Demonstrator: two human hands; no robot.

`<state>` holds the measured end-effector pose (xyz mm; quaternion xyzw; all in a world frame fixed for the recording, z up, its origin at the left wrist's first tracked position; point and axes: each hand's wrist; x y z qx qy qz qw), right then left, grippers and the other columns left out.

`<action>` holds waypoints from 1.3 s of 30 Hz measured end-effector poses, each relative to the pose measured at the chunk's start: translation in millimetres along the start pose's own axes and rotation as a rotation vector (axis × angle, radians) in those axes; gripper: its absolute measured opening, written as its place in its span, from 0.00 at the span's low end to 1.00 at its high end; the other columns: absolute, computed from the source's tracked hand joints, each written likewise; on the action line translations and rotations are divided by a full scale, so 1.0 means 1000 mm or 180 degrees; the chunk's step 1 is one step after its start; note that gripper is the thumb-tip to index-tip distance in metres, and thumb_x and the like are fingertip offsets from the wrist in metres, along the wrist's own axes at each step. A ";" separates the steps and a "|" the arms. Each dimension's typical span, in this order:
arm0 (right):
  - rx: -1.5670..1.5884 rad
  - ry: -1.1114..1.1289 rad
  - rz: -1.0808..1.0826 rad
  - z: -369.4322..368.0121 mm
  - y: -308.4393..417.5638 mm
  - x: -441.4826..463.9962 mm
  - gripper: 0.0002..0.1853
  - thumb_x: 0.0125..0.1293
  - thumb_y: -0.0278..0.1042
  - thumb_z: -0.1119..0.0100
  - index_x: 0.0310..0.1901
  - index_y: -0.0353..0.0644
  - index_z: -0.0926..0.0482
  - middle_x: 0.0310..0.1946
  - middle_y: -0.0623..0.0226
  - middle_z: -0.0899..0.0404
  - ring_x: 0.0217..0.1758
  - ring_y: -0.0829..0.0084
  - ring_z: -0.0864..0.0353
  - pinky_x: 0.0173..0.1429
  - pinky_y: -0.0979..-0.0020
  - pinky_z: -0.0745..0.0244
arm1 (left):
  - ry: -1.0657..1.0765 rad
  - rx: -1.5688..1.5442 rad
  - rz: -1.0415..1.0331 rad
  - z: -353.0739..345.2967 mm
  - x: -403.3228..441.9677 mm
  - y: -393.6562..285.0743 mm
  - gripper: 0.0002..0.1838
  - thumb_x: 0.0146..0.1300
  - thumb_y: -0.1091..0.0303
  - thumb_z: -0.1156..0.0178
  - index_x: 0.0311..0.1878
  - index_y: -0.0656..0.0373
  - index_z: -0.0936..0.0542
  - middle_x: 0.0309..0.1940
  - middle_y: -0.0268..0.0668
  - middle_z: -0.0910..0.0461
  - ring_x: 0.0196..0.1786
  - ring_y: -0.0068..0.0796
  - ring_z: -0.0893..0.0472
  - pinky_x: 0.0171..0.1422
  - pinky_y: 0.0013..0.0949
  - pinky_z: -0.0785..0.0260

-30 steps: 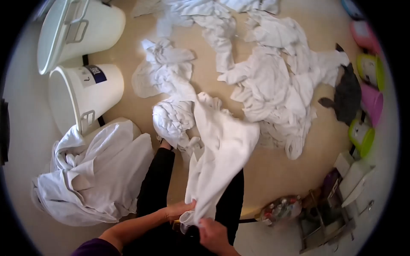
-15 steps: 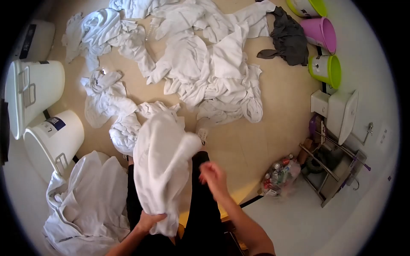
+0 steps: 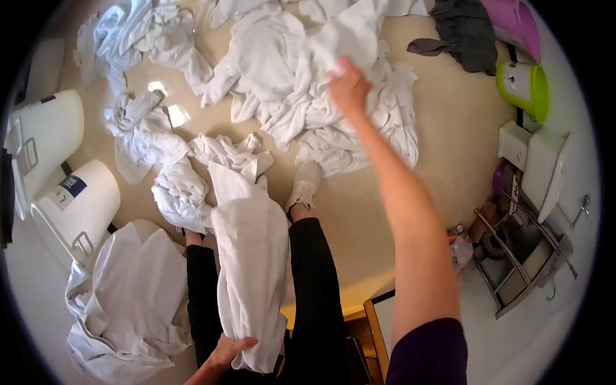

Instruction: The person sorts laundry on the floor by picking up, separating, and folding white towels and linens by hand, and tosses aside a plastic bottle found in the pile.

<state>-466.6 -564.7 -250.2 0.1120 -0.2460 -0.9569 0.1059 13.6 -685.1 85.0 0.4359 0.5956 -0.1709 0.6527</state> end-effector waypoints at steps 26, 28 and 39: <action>0.1851 0.1181 0.0577 -0.078 0.221 -0.213 0.11 0.60 0.23 0.47 0.45 0.39 0.24 0.41 0.53 0.23 0.47 0.51 0.23 0.52 0.57 0.27 | 0.0328 0.1486 0.0222 0.094 -0.016 0.079 0.58 0.38 0.48 0.21 0.69 0.68 0.40 0.60 0.50 0.28 0.63 0.43 0.27 0.71 0.37 0.37; 0.1046 0.0257 0.1065 -0.173 0.179 -0.133 0.08 0.66 0.28 0.49 0.44 0.39 0.23 0.41 0.52 0.20 0.47 0.50 0.22 0.52 0.56 0.27 | 0.0037 0.2183 -0.0392 0.078 -0.035 0.057 0.48 0.41 0.57 0.25 0.65 0.72 0.34 0.54 0.54 0.23 0.56 0.41 0.23 0.63 0.36 0.32; 0.0388 0.1645 -0.1010 -0.204 0.107 -0.108 0.16 0.60 0.40 0.50 0.22 0.42 0.19 0.25 0.61 0.18 0.28 0.69 0.19 0.31 0.66 0.27 | 0.0792 -0.1094 0.0864 0.132 0.001 0.072 0.60 0.41 0.52 0.20 0.70 0.66 0.48 0.59 0.48 0.30 0.62 0.44 0.29 0.72 0.40 0.39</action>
Point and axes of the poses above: each hand's wrist, its own x-axis towards the middle knuckle, its own z-axis out of the back of the hand, y = z × x
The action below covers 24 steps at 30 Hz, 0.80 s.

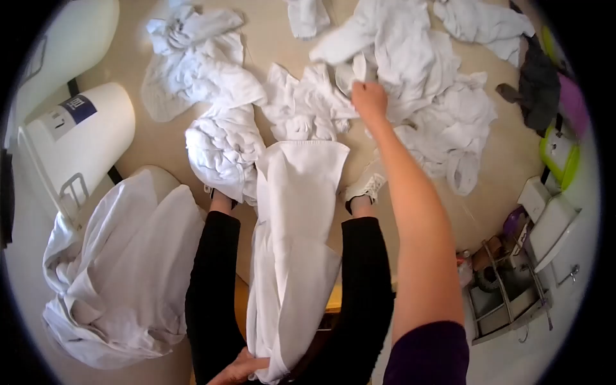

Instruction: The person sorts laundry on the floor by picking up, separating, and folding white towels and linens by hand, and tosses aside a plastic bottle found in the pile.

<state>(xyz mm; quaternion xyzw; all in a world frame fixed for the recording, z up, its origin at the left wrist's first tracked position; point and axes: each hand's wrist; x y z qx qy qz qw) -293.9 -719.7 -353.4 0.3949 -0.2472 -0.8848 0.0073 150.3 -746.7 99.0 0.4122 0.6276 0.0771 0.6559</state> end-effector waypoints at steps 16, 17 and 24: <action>0.3504 -0.0921 -0.0174 0.380 0.107 -0.455 0.09 0.62 0.35 0.42 0.31 0.45 0.32 0.23 0.74 0.36 0.20 0.79 0.36 0.27 0.78 0.37 | -0.0002 0.0511 -0.0862 -0.030 -0.126 0.033 0.33 0.56 0.61 0.32 0.62 0.68 0.30 0.50 0.45 0.19 0.46 0.36 0.16 0.53 0.37 0.22; 0.4168 -0.0057 0.0223 0.398 0.114 -0.460 0.08 0.62 0.35 0.42 0.35 0.42 0.29 0.27 0.70 0.30 0.24 0.75 0.29 0.30 0.78 0.31 | 0.0042 0.0420 -0.1020 -0.036 -0.138 0.033 0.30 0.59 0.60 0.36 0.61 0.67 0.28 0.50 0.45 0.19 0.49 0.37 0.17 0.55 0.37 0.23; 0.3098 -0.1989 -0.0040 0.449 0.061 -0.400 0.15 0.68 0.39 0.50 0.44 0.34 0.24 0.43 0.59 0.23 0.44 0.71 0.24 0.45 0.65 0.24 | 0.0642 -0.0091 -0.1475 -0.016 -0.148 0.057 0.27 0.63 0.58 0.39 0.58 0.70 0.26 0.50 0.47 0.20 0.50 0.35 0.17 0.56 0.35 0.23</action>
Point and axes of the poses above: each hand's wrist, its own x-axis towards the middle knuckle, its own z-axis out of the back of the hand, y = z × x
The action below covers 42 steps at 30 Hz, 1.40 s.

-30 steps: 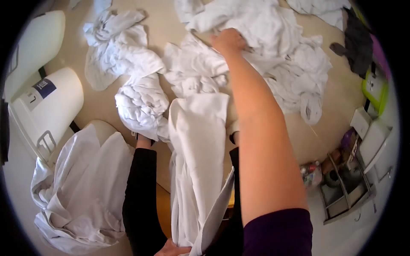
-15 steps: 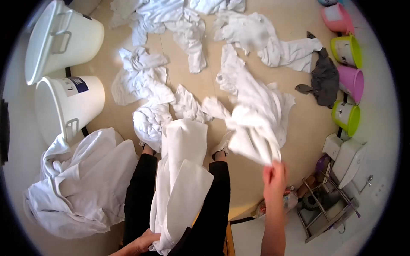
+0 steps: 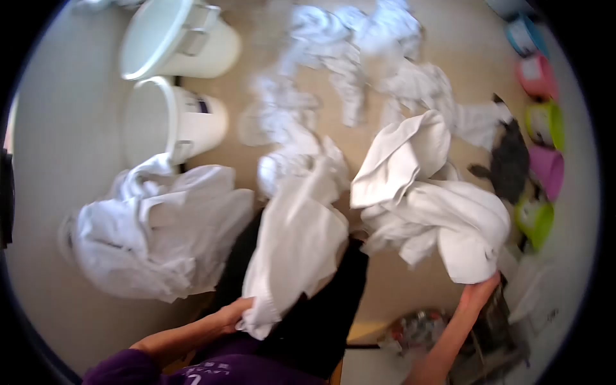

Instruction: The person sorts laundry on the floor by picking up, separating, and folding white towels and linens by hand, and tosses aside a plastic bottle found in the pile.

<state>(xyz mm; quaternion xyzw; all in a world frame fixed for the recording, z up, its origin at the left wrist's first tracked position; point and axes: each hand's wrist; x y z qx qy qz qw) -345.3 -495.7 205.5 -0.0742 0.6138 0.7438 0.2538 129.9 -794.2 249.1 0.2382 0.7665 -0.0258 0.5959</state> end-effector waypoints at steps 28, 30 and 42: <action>-0.0088 0.6178 0.1899 -0.334 0.251 -0.491 0.14 0.66 0.33 0.46 0.28 0.33 0.18 0.19 0.67 0.20 0.14 0.82 0.28 0.16 0.80 0.36 | -0.3670 0.4515 -0.7807 0.014 -0.421 -0.133 0.35 0.47 0.57 0.25 0.55 0.67 0.26 0.49 0.43 0.19 0.46 0.33 0.16 0.51 0.34 0.23; 0.0226 0.6382 0.2147 -0.355 0.264 -0.536 0.15 0.67 0.31 0.47 0.24 0.34 0.18 0.17 0.66 0.20 0.15 0.80 0.23 0.18 0.80 0.30 | -0.4436 0.4345 -0.8270 0.044 -0.442 -0.143 0.35 0.46 0.57 0.24 0.54 0.67 0.25 0.49 0.42 0.19 0.45 0.33 0.16 0.51 0.34 0.22; -0.1193 0.6312 0.3032 -0.572 0.153 -0.615 0.13 0.54 0.36 0.46 0.22 0.38 0.15 0.24 0.60 0.15 0.32 0.67 0.15 0.42 0.68 0.22 | -0.1379 0.0296 -0.6526 0.278 -0.460 -0.321 0.19 0.71 0.59 0.52 0.55 0.64 0.25 0.49 0.39 0.22 0.52 0.34 0.22 0.55 0.37 0.27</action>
Point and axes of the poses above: each hand's wrist, its own x-axis towards the middle knuckle, its own z-axis out of the back of the hand, y = z × x
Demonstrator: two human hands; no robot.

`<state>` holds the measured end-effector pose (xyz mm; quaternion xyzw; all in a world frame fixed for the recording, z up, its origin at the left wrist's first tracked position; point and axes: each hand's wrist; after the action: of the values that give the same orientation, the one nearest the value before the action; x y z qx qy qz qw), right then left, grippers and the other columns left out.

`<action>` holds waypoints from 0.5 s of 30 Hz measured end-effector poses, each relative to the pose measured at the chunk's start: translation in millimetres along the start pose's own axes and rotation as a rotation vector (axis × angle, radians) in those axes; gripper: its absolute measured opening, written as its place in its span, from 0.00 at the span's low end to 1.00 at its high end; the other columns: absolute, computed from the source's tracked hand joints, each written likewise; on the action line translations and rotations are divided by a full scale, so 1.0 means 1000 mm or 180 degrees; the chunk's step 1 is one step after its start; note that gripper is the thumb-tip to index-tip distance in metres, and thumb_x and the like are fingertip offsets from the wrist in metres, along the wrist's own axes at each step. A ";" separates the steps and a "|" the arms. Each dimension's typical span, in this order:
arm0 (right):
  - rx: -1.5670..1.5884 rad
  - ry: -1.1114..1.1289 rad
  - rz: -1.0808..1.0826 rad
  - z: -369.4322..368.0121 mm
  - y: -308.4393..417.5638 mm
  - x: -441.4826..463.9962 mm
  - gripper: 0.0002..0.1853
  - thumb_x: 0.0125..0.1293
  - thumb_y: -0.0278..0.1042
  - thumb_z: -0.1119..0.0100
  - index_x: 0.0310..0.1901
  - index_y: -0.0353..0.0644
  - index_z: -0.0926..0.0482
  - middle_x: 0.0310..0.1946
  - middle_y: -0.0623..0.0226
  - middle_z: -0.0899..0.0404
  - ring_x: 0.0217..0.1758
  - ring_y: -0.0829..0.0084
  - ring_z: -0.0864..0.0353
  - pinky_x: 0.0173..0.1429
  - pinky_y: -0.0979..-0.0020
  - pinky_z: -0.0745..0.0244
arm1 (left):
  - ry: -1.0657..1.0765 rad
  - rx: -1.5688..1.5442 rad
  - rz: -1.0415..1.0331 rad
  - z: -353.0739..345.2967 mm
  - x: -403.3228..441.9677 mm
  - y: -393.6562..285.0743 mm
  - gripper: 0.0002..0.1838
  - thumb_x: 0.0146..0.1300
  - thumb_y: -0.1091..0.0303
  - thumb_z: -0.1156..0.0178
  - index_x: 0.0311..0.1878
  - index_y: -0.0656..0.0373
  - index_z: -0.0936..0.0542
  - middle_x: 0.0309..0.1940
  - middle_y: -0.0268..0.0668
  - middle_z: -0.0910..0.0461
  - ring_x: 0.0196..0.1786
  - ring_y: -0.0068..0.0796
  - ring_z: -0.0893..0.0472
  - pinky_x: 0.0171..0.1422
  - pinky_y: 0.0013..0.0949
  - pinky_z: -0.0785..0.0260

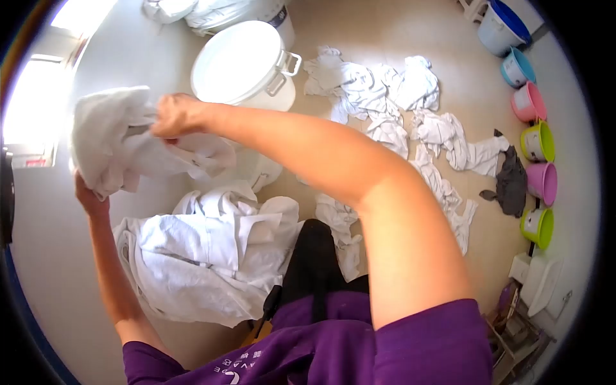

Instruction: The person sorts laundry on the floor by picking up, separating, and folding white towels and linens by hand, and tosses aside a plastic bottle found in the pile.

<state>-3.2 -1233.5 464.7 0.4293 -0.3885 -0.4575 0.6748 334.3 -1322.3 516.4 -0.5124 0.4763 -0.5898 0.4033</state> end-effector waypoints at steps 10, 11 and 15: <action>0.0027 -0.2471 -0.2510 -0.092 -0.291 -0.356 0.07 0.60 0.31 0.46 0.36 0.41 0.19 0.32 0.51 0.19 0.40 0.53 0.19 0.43 0.60 0.26 | -0.0375 0.0149 0.2782 -0.063 0.001 0.237 0.27 0.62 0.54 0.41 0.62 0.56 0.30 0.54 0.42 0.26 0.56 0.41 0.25 0.60 0.50 0.33; -0.0132 -0.2476 -0.3067 -0.104 -0.296 -0.419 0.08 0.60 0.30 0.46 0.36 0.42 0.18 0.34 0.53 0.18 0.41 0.54 0.18 0.45 0.59 0.25 | -0.0186 0.0926 0.2524 -0.068 -0.007 0.253 0.27 0.62 0.57 0.40 0.62 0.57 0.30 0.54 0.43 0.26 0.57 0.41 0.25 0.61 0.48 0.33; -0.0799 -0.2324 -0.4575 -0.173 -0.290 -0.667 0.08 0.59 0.33 0.45 0.36 0.47 0.16 0.35 0.57 0.16 0.42 0.55 0.17 0.48 0.57 0.23 | 0.0907 0.1113 0.2174 -0.194 -0.105 0.233 0.20 0.64 0.67 0.42 0.57 0.64 0.27 0.43 0.39 0.22 0.48 0.33 0.21 0.55 0.32 0.28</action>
<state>-113.8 -622.2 48.7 0.3187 -0.1596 -0.9299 0.0904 155.1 -1244.0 262.5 -0.1616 0.5627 -0.5592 0.5870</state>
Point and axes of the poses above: each hand's wrist, its own x-axis towards the middle knuckle, its own z-axis out of the back of the hand, y = z × x
